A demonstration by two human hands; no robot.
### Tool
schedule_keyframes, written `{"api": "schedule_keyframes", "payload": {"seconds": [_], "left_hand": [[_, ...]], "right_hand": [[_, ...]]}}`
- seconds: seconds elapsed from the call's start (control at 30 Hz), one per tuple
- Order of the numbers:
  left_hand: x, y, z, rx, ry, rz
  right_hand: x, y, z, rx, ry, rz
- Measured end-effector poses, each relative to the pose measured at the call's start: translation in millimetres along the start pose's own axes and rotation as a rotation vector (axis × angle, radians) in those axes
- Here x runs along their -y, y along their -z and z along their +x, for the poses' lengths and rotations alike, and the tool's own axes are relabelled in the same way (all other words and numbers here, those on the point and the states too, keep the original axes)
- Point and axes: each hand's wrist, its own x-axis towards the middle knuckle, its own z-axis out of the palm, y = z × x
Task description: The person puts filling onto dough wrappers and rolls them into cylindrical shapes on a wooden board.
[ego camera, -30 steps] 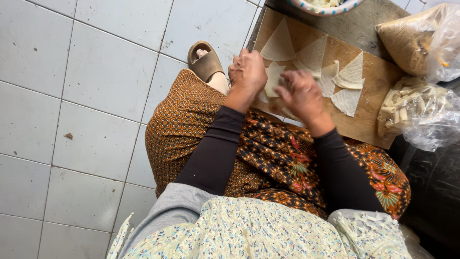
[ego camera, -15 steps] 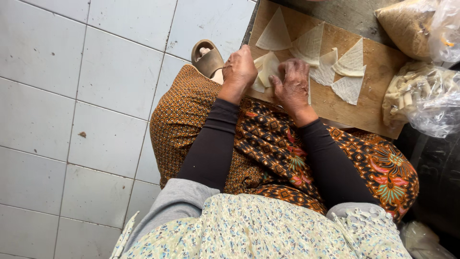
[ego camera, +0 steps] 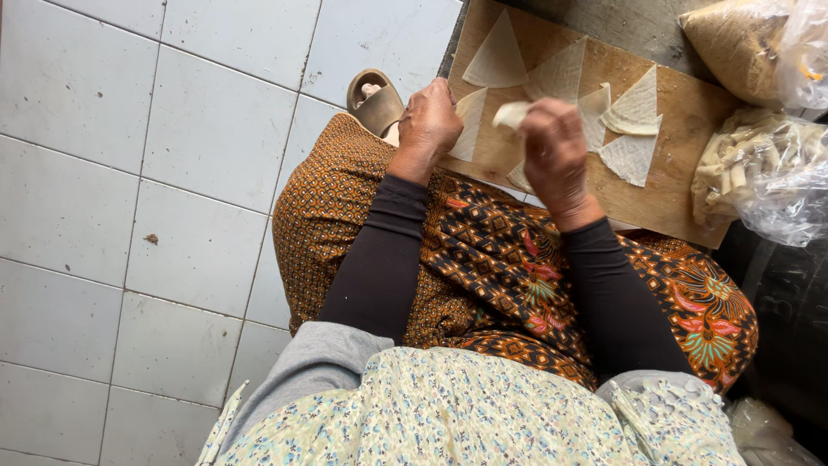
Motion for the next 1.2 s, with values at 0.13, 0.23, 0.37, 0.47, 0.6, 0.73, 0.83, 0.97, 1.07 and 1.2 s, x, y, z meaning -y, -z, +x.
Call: {"api": "schedule_keyframes", "payload": {"seconds": [0.13,0.23,0.37,0.47,0.6,0.73,0.83,0.97,1.07,1.2], "left_hand": [[-1,-1,-1,-0.024,-0.013,0.002],[-1,-4,-3,-0.017,-0.019,-0.012],[-6,1,-2,0.017,-0.006,0.010],[-4,1,-1,0.013,-0.001,0.014],[-2,2,2,0.017,-0.009,0.064],[-5,-1,3,-0.013,-0.021,0.045],[-3,-4,4,-0.024,-0.035,0.053],[-5,-5,4,-0.013,-0.006,0.039],[-7,-4,4,-0.035,-0.063,0.034],[-8,1,-3,-0.023,-0.187,-0.032]], "right_hand": [[15,-2,-20,0.220,0.146,-0.063],[15,2,-28,0.239,0.053,-0.049],[4,1,-17,0.186,-0.211,0.220],[-6,16,2,0.033,-0.155,0.025],[2,26,5,-0.046,-0.115,0.071],[20,-11,-13,0.090,-0.057,-0.013],[26,-18,-28,0.163,0.016,-0.108],[24,-15,-23,0.158,-0.033,-0.010],[22,-10,-21,0.118,-0.075,0.108],[-17,23,-24,-0.023,-0.267,0.021]]}}
